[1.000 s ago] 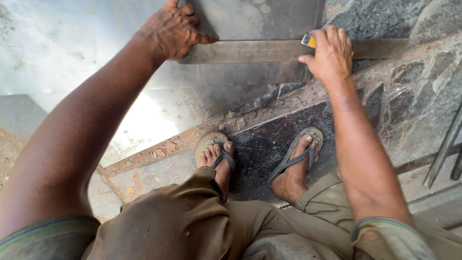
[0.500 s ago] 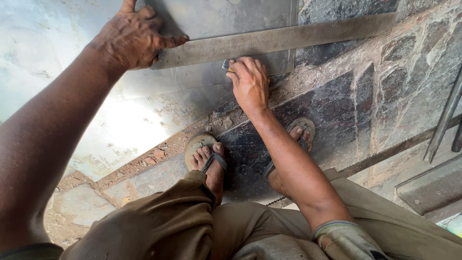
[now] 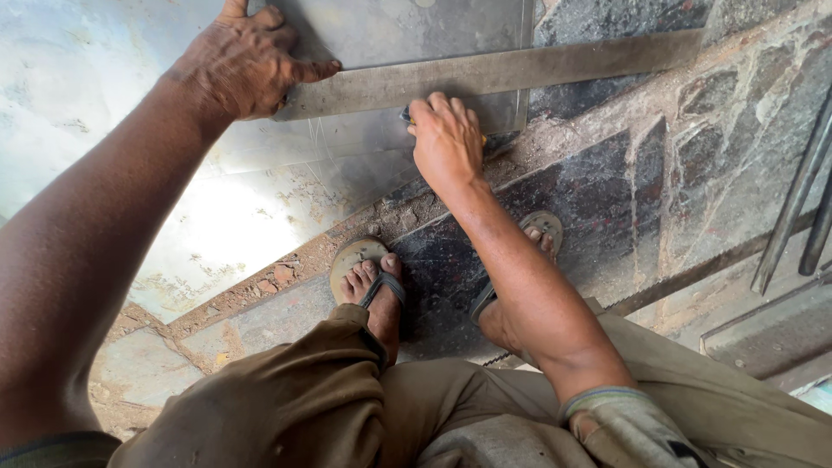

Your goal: The person uses a try square and a scribe to mark straight lines on a large metal sheet placed on a stone floor. They repeatedly reposition the square and draw lines across the sheet, then switch to a hand saw to continue marking along the saw's edge. The person remains kneeling throughout the task.

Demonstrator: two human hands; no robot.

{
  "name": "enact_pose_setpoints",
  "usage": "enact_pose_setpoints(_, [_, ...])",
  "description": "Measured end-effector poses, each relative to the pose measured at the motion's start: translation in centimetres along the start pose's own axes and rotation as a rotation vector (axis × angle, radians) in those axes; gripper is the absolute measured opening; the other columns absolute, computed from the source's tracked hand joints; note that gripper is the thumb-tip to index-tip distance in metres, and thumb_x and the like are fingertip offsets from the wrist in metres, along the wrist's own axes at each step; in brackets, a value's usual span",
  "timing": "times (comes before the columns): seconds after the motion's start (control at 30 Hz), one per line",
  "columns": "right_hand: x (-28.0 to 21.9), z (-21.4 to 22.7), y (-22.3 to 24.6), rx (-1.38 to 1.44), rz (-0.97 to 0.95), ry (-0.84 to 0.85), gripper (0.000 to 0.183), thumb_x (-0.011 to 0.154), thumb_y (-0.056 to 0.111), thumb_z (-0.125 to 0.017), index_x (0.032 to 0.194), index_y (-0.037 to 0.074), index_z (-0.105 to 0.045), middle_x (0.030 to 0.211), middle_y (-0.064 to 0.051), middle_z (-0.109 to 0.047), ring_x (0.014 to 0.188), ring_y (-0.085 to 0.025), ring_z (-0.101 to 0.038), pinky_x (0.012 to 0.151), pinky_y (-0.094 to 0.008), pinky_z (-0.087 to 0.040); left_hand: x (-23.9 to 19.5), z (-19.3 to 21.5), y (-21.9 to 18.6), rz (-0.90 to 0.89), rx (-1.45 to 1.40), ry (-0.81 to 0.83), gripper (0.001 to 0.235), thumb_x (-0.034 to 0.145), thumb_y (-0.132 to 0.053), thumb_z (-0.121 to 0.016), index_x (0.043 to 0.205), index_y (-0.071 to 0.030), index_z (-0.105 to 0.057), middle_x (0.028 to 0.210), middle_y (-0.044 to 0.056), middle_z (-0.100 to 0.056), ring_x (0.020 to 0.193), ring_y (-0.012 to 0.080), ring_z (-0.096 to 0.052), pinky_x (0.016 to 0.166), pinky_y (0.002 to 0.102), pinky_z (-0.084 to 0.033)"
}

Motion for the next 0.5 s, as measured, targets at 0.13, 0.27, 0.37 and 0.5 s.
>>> enact_pose_setpoints(0.13, [-0.7,0.1,-0.6,0.116,-0.017,0.395,0.014,0.090,0.016,-0.075,0.102,0.008,-0.075,0.102,-0.010,-0.070,0.095,-0.026,-0.065,0.088,-0.047,-0.048,0.2,0.9,0.5,-0.009,0.000,-0.021,0.071,0.086,-0.049,-0.068,0.148,-0.065,-0.036,0.133,-0.014,-0.066,0.125,0.0131,-0.057,0.121,0.054,-0.008])
enact_pose_setpoints(0.27, [-1.3,1.1,-1.6,0.278,0.077,-0.048,0.016,0.091,0.014,-0.077,0.104,0.005,-0.076,0.107,-0.010,-0.071,0.093,-0.026,-0.066,0.087,-0.043,-0.051,0.0,1.1,0.2,-0.004,-0.044,-0.002,0.077,0.083,-0.049,-0.073,0.151,-0.064,-0.038,0.134,-0.014,-0.068,0.125,0.0123,-0.058,0.125,0.053,-0.009])
enact_pose_setpoints(0.37, [-0.8,0.7,-1.8,0.254,0.152,-0.217,0.019,0.089,0.012,-0.078,0.108,0.006,-0.076,0.105,-0.008,-0.070,0.096,-0.024,-0.066,0.089,-0.041,-0.051,-0.1,1.1,0.4,0.004,-0.028,-0.033,0.079,0.080,-0.049,-0.073,0.150,-0.063,-0.039,0.133,-0.013,-0.068,0.125,0.0121,-0.058,0.123,0.054,-0.010])
enact_pose_setpoints(0.5, [-0.3,0.5,-1.6,0.222,0.181,-0.224,0.019,0.090,0.012,-0.078,0.108,0.006,-0.075,0.102,-0.008,-0.069,0.096,-0.025,-0.065,0.088,-0.041,-0.050,0.1,1.0,0.2,0.012,-0.039,-0.026,0.072,0.087,-0.046,-0.071,0.149,-0.064,-0.039,0.133,-0.013,-0.069,0.125,0.0132,-0.059,0.124,0.054,-0.009])
Point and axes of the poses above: each hand's wrist, its own x-axis towards the middle knuckle, its own z-axis out of the back of the hand, y = z × x, the point moved 3 cm from there along x, towards the middle knuckle
